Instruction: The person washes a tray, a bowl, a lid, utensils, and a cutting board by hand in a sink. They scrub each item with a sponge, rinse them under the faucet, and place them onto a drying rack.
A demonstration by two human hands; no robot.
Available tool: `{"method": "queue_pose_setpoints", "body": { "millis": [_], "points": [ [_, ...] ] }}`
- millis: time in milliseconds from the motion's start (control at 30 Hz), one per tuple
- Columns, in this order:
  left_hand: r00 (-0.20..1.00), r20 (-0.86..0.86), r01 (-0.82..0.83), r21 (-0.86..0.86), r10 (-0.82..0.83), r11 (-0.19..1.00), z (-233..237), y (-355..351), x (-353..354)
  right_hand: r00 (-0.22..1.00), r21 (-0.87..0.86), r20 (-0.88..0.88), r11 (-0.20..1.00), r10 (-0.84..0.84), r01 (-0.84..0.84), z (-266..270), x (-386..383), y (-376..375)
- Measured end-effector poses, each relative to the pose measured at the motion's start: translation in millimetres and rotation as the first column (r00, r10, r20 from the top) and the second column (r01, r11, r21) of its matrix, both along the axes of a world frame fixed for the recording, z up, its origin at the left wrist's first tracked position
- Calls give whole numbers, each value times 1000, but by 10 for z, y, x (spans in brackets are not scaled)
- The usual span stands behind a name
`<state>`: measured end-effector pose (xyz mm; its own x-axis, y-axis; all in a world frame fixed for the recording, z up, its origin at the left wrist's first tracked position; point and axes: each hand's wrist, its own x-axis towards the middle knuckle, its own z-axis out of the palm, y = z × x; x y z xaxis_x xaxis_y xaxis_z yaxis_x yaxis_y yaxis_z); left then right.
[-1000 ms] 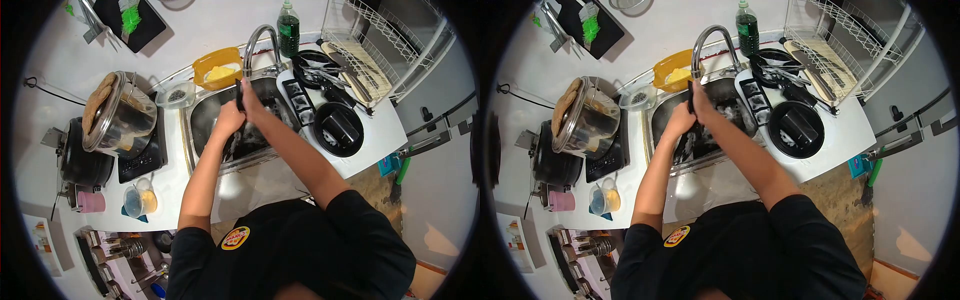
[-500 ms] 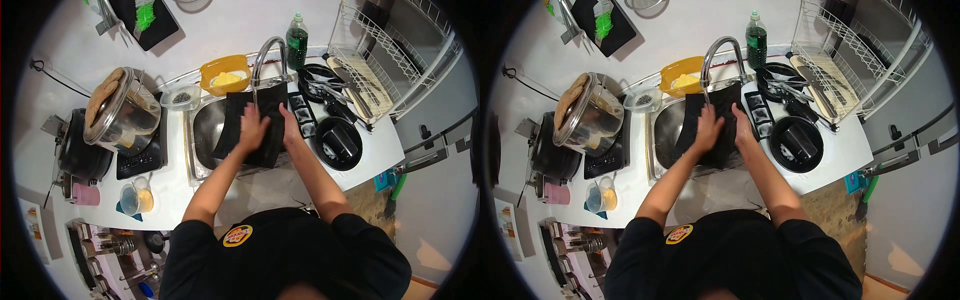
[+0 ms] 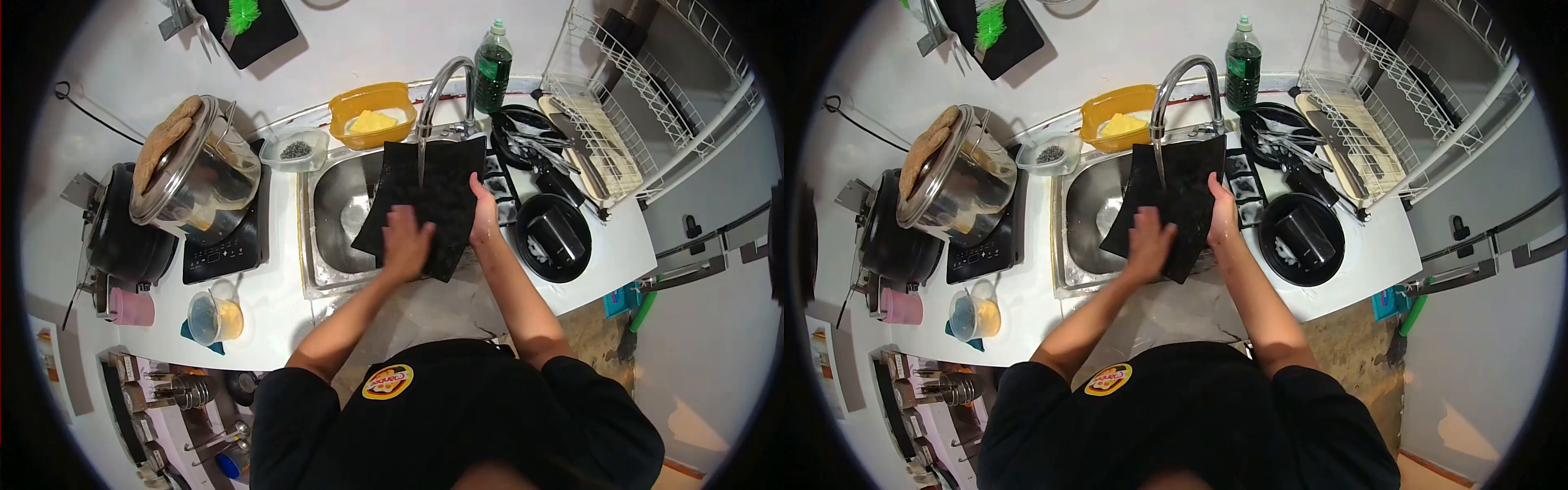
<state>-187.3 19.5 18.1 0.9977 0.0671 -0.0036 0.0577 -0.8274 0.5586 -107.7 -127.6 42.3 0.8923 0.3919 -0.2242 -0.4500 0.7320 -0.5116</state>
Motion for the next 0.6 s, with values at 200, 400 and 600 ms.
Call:
{"method": "queue_pose_setpoints", "body": {
  "millis": [200, 400, 600],
  "points": [
    [913, 45, -405, 5, 405, 914, -605, 365, 837, 980, -138, -54, 974, -190, 182, 318, -340, 407],
    [927, -204, -142, -968, -316, 208, 565, -89, 1233, 929, -256, 245, 906, -276, 337, 33, -196, 654],
    [970, -195, 92, -253, -144, 963, 1071, 128, 1130, 917, -603, 399, 751, -8, 269, 375, -336, 683]
  ]
}}
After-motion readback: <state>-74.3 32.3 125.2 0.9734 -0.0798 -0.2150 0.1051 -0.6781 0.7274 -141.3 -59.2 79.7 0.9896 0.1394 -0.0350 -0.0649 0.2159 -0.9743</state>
